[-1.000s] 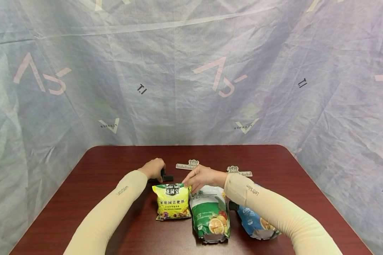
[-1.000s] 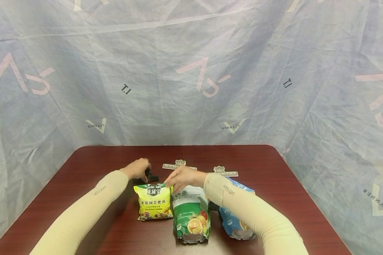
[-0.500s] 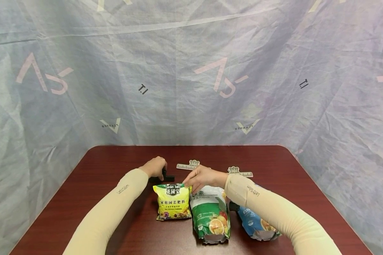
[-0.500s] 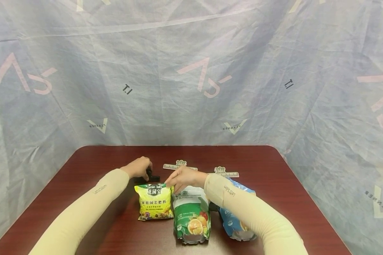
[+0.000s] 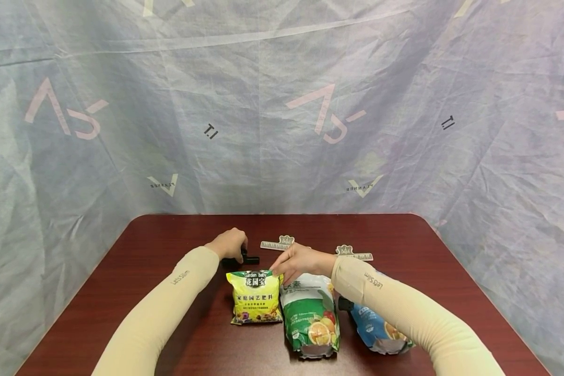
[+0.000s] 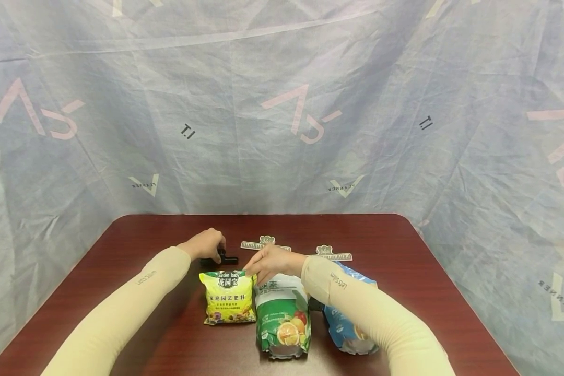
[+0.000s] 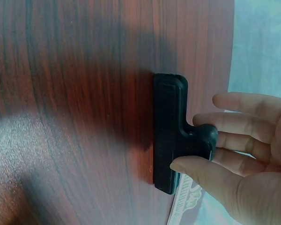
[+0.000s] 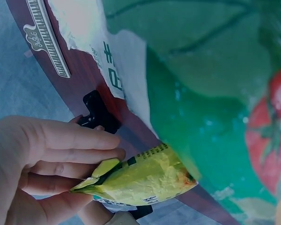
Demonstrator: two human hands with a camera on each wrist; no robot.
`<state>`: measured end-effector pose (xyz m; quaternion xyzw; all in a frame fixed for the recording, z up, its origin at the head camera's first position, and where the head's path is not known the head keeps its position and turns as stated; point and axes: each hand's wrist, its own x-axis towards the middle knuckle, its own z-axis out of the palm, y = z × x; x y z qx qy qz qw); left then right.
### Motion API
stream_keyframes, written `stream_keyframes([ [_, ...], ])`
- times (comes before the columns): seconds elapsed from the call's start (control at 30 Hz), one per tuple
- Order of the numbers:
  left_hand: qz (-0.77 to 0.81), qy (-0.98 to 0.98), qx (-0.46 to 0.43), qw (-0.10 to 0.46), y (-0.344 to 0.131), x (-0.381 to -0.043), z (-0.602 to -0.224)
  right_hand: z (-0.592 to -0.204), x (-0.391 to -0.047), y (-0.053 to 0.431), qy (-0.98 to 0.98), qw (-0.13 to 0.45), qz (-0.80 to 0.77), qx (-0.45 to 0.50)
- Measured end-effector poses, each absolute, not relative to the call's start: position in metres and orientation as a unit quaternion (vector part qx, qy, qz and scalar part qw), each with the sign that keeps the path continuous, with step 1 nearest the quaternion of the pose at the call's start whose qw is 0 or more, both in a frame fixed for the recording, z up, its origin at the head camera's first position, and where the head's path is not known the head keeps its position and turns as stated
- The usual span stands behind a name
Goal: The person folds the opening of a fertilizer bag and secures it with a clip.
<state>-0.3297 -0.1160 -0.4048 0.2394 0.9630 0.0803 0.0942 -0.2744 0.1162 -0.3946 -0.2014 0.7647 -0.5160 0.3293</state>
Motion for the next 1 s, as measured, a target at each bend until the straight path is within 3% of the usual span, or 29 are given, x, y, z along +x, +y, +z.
stream_keyframes([
  [1.0, 0.109, 0.954, 0.268, 0.082, -0.113, -0.321, -0.374, -0.394, -0.275, 0.116, 0.766, 0.329, -0.515, -0.199],
])
